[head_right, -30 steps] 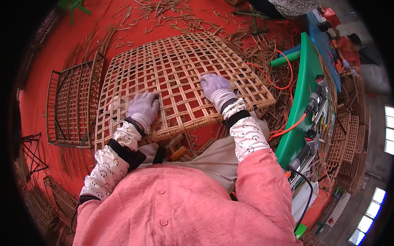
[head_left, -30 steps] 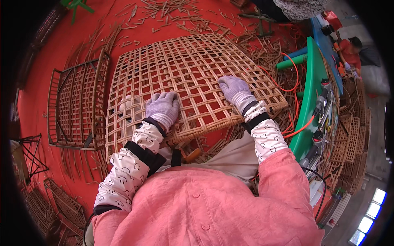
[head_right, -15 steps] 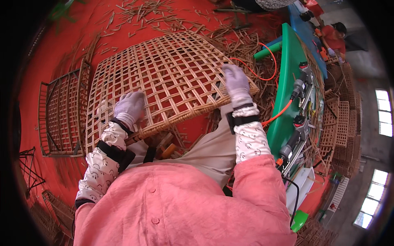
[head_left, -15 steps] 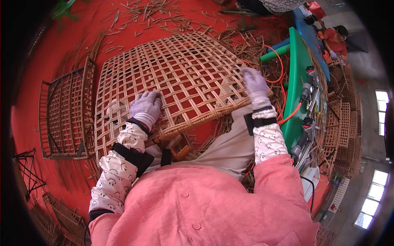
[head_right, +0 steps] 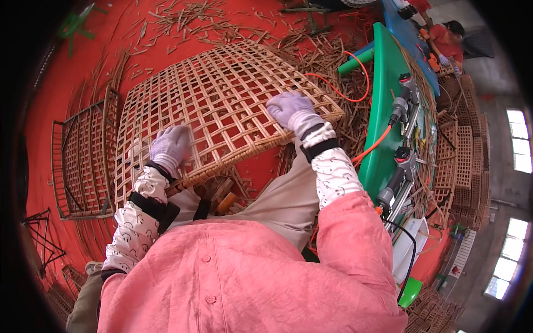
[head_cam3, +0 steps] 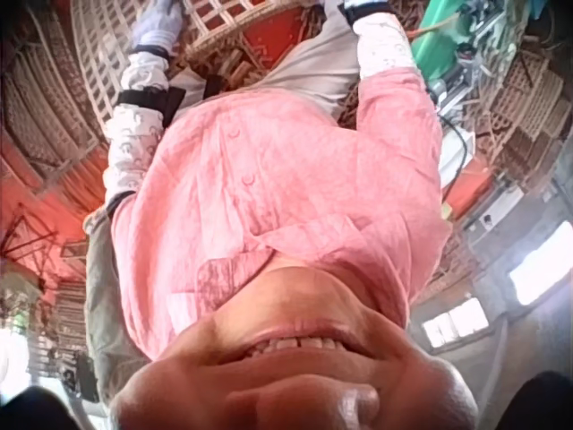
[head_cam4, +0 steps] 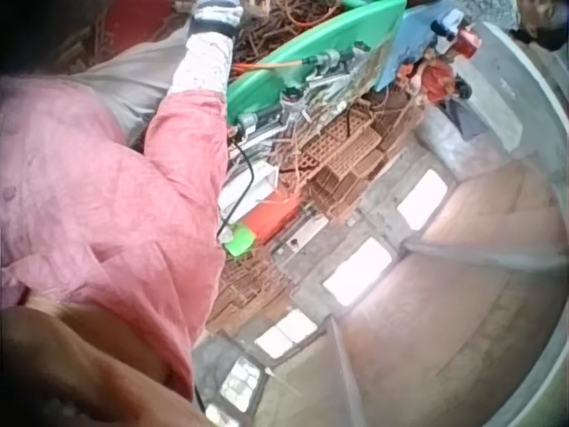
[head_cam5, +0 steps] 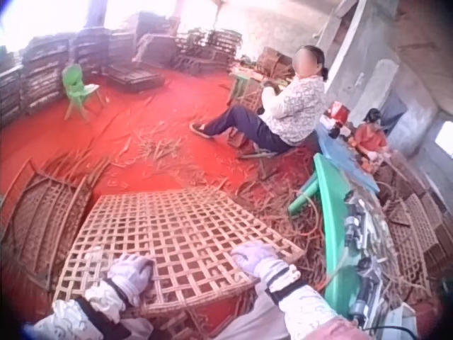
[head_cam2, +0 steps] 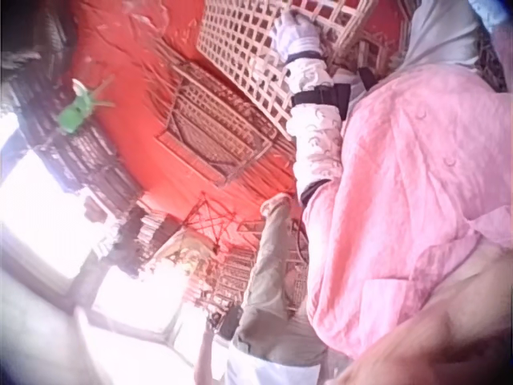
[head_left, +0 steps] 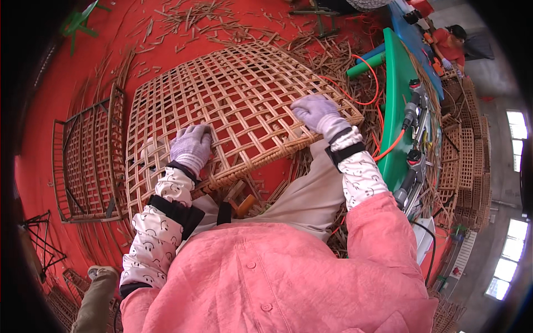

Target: The recorder is weaving rattan strips and using a pneumatic tool to assemble a bamboo furniture frame.

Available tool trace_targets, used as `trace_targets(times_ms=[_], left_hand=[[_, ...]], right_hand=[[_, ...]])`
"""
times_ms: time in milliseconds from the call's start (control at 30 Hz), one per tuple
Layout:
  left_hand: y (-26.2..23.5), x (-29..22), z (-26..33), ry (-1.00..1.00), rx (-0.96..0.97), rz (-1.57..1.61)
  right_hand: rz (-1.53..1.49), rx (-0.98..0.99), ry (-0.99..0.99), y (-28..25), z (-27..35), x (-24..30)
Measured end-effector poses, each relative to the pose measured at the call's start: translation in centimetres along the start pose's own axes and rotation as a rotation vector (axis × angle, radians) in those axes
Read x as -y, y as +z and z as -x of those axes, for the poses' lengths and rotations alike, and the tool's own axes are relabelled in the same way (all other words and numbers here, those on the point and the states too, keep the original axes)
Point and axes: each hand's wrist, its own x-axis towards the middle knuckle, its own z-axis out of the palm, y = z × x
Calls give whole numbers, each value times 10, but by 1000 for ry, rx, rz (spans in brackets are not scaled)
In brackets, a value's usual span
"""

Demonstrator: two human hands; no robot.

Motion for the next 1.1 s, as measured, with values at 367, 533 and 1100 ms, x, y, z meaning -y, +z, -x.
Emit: trace_targets(times_ms=[367,533,1100], left_hand=[[4,15,8,-57,-23,66],[-38,77,43,-98,-325,716],[2,118,192,-494,-1022,764]], right_hand=[[-28,-130,48,20,-8,7],[-167,-814,40,1,38,-1],[-2033,-252,604,44,77,33]])
